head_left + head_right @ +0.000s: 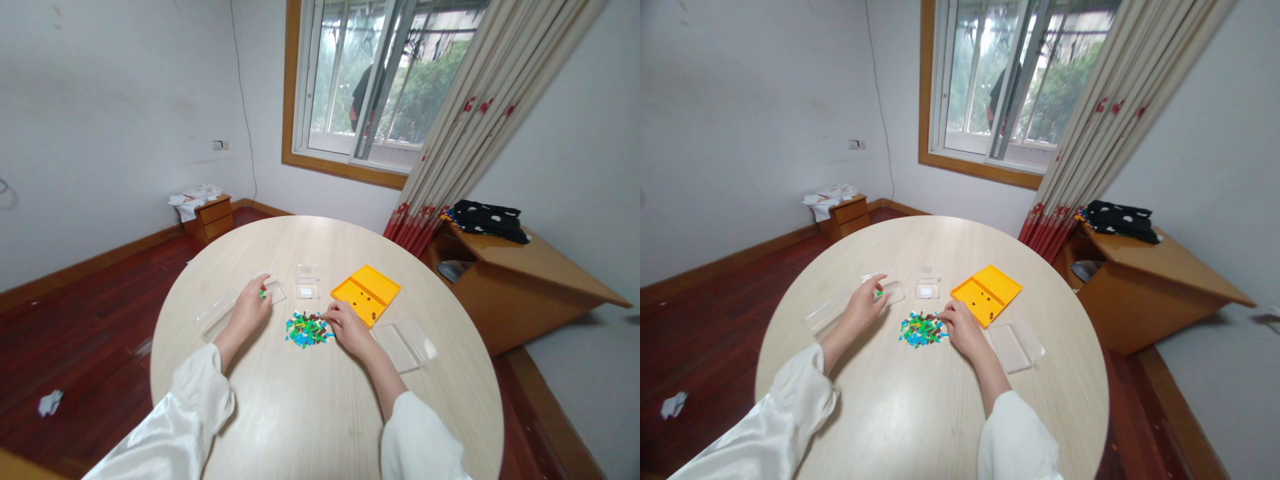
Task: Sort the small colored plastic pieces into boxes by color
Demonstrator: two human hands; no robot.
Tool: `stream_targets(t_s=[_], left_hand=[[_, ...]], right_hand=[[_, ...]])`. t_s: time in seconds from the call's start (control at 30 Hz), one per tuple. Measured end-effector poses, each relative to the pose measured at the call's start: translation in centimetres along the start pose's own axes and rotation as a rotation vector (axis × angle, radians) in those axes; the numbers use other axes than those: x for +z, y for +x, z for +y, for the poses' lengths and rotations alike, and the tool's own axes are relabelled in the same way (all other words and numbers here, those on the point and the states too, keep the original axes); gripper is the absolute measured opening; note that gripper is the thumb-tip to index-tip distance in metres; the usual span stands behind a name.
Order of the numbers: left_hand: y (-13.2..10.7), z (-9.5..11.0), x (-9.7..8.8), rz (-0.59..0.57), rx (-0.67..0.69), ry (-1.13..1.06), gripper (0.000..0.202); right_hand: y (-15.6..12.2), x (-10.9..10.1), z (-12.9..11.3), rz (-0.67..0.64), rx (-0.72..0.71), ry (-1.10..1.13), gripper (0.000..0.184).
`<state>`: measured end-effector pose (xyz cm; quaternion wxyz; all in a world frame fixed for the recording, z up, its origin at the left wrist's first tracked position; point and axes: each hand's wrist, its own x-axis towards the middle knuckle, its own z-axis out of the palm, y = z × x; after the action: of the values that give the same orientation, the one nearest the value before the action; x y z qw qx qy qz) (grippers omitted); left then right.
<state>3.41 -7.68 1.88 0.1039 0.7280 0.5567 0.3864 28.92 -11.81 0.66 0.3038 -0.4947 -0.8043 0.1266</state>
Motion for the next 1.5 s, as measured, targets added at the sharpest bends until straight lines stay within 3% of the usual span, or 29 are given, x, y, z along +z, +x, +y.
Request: stream_targets(t_s=[0.27, 0.53, 0.73, 0.83, 1.0, 1.1, 1.27, 1.5], left_hand=[[0.1, 0.3, -0.1, -0.027, -0.023, -0.071, 0.04], [-0.5, 1.4, 0.1, -0.343, 0.093, -0.021, 0.024], [-0.7, 2.2, -0.1, -0.389, 0.13, -0.039, 0.024], [-0.8, 2.2, -0.1, -0.435, 0.147, -0.054, 0.021], [-0.9, 1.8, 0.2, -0.545, 0.191, -0.089, 0.016], [-0.9, 1.5, 0.4, -0.571, 0.22, -0.091, 0.014], [-0.9, 1.2, 0.6, -0.582, 0.22, -0.084, 0.013], [-0.9, 1.2, 0.7, -0.599, 0.211, -0.093, 0.013]], right_hand=[[0.0, -0.3, 0.0, -0.032, 0.071, -0.028, 0.019], [0.1, -0.6, -0.4, -0.059, 0.109, -0.025, 0.017], [0.0, -0.5, -0.5, -0.053, 0.091, -0.037, 0.016], [0.2, -0.6, -0.5, 0.071, 0.049, -0.06, 0.015], [0.5, -1.4, 0.1, 0.497, 0.02, -0.151, 0.015], [0.5, -1.9, 0.9, 0.648, 0.045, -0.23, 0.017], [0.3, -2.7, 1.9, 0.754, 0.113, -0.322, 0.021], [0.3, -2.9, 2.0, 0.804, 0.173, -0.399, 0.025]])
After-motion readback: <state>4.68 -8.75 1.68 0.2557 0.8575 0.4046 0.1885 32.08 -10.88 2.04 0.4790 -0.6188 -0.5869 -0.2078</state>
